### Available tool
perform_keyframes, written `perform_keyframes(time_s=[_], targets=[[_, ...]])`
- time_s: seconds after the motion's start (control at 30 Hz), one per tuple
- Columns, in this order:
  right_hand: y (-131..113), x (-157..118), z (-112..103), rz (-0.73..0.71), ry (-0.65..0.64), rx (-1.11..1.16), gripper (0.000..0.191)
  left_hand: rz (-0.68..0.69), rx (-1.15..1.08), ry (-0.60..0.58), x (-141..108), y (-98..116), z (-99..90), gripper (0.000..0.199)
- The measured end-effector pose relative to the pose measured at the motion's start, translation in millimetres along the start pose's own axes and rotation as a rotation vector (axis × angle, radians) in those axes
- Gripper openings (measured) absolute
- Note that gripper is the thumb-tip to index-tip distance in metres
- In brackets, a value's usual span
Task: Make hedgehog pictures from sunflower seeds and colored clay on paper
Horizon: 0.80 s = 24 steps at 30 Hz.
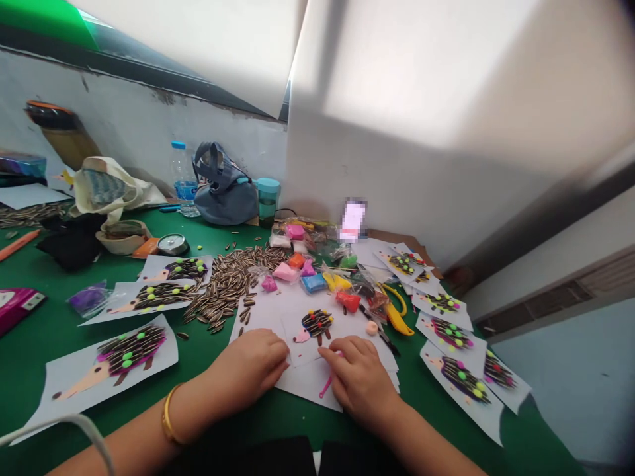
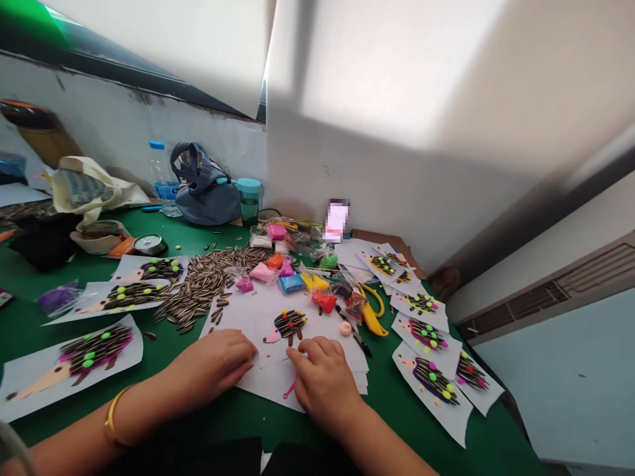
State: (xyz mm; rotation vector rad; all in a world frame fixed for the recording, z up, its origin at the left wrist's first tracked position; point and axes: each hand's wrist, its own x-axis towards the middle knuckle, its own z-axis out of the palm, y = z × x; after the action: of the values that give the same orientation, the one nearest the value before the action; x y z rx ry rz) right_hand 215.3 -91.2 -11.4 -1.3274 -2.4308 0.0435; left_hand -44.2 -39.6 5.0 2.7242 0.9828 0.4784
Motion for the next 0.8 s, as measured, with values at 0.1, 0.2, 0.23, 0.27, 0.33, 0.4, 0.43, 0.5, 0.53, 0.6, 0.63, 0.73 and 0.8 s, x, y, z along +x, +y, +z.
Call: perform_keyframes(time_s=[0.1, 0.2, 0.23, 0.27, 0.33, 0.4, 0.43, 0.5, 0.53, 0.6, 0.63, 0.73, 0.8], targets=[[-11, 11, 4, -0.047, -0.021, 0.001, 0.038, -0.078, 0.011, -0.003, 16, -10, -11.4, 0.018], [-18, 21, 11, -0.073, -0.05, -0.019, 0.035, -0.133, -0.007, 0.026, 30, -21, -10.7, 0.021], [-20, 22, 13, -0.078, -0.06, -0.024, 0.033, -0.154, -0.027, 0.027, 33, -24, -7.9, 0.021], [-20, 23, 15, -0.083, -0.067, -0.025, 0.032, -0.164, -0.052, 0.013, 35, -27, -4.2, 0.021], [-19, 23, 17, -0.093, -0.065, -0.016, 0.03, -0.185, -0.09, -0.001, 36, -30, 3.9, 0.021], [-18, 22, 18, -0.097, -0.047, 0.0, 0.029, -0.181, -0.111, 0.012, 34, -32, 10.6, 0.021], [-18, 21, 18, -0.097, -0.039, 0.006, 0.029, -0.174, -0.116, 0.025, 33, -32, 12.9, 0.021], [-17, 21, 19, -0.096, -0.036, 0.01, 0.031, -0.162, -0.123, 0.047, 30, -32, 15.5, 0.02], [-17, 21, 19, -0.096, -0.04, 0.01, 0.032, -0.16, -0.125, 0.052, 30, -32, 15.9, 0.02], [-16, 22, 20, -0.1, -0.041, 0.012, 0.033, -0.168, -0.128, 0.051, 30, -32, 16.1, 0.019], [-16, 23, 20, -0.101, -0.034, 0.016, 0.031, -0.173, -0.128, 0.049, 30, -32, 16.2, 0.019], [-16, 23, 20, -0.1, -0.006, 0.033, 0.028, -0.174, -0.132, 0.041, 31, -32, 17.0, 0.018], [-16, 23, 20, -0.101, 0.0, 0.046, 0.03, -0.175, -0.137, 0.04, 32, -33, 17.9, 0.017]])
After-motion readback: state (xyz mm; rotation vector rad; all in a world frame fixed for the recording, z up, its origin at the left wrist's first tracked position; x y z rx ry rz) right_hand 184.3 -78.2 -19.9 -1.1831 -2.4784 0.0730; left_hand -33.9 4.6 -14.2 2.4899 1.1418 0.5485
